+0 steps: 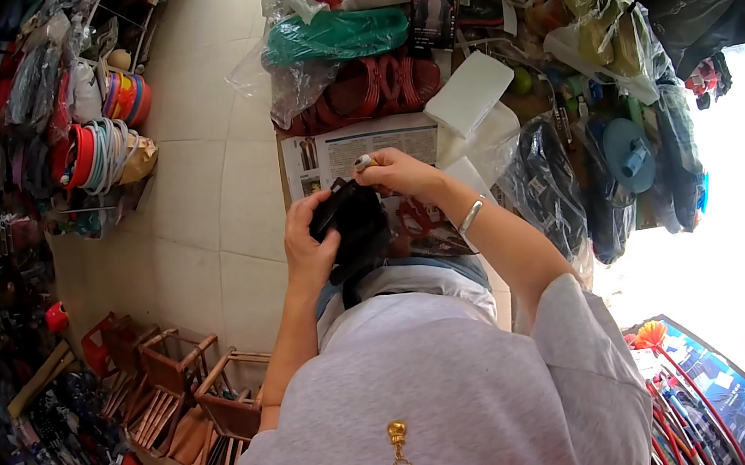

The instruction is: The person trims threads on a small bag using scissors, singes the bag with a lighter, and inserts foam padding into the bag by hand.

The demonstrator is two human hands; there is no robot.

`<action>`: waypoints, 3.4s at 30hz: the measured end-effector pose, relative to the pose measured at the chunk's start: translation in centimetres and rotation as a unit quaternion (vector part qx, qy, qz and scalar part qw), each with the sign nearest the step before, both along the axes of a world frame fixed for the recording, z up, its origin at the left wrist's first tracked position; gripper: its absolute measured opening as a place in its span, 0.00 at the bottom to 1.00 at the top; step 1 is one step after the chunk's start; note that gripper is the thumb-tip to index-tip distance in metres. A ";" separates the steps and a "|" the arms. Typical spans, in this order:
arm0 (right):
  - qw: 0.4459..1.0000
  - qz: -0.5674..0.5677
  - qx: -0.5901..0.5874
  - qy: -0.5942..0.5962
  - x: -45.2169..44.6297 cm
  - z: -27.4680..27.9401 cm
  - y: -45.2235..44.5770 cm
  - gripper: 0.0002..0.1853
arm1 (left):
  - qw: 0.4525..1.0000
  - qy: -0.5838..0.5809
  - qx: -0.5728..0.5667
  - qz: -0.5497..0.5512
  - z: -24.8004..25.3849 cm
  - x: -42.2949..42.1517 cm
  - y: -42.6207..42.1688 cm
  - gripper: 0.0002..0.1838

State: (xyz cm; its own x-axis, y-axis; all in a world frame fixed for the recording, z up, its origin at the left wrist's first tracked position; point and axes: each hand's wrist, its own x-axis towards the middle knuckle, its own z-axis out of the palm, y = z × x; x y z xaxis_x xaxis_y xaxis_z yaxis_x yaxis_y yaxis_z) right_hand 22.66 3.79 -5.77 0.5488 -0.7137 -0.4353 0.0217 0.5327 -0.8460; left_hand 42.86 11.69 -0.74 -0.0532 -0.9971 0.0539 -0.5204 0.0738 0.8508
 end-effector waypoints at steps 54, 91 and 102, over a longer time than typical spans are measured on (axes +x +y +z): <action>0.932 -0.125 -0.197 0.279 -1.9 5.5 6.0 0.20 | 0.996 0.027 0.060 0.052 0.4 -1.9 0.1 0.33; 0.830 -0.096 -0.490 0.247 -0.3 16.3 3.1 0.09 | 0.995 0.016 -0.093 0.018 8.0 -1.1 -0.1 0.36; 0.944 -0.120 -0.238 0.194 -5.1 11.7 5.6 0.12 | 0.979 0.167 0.053 0.101 5.4 0.1 -1.4 0.38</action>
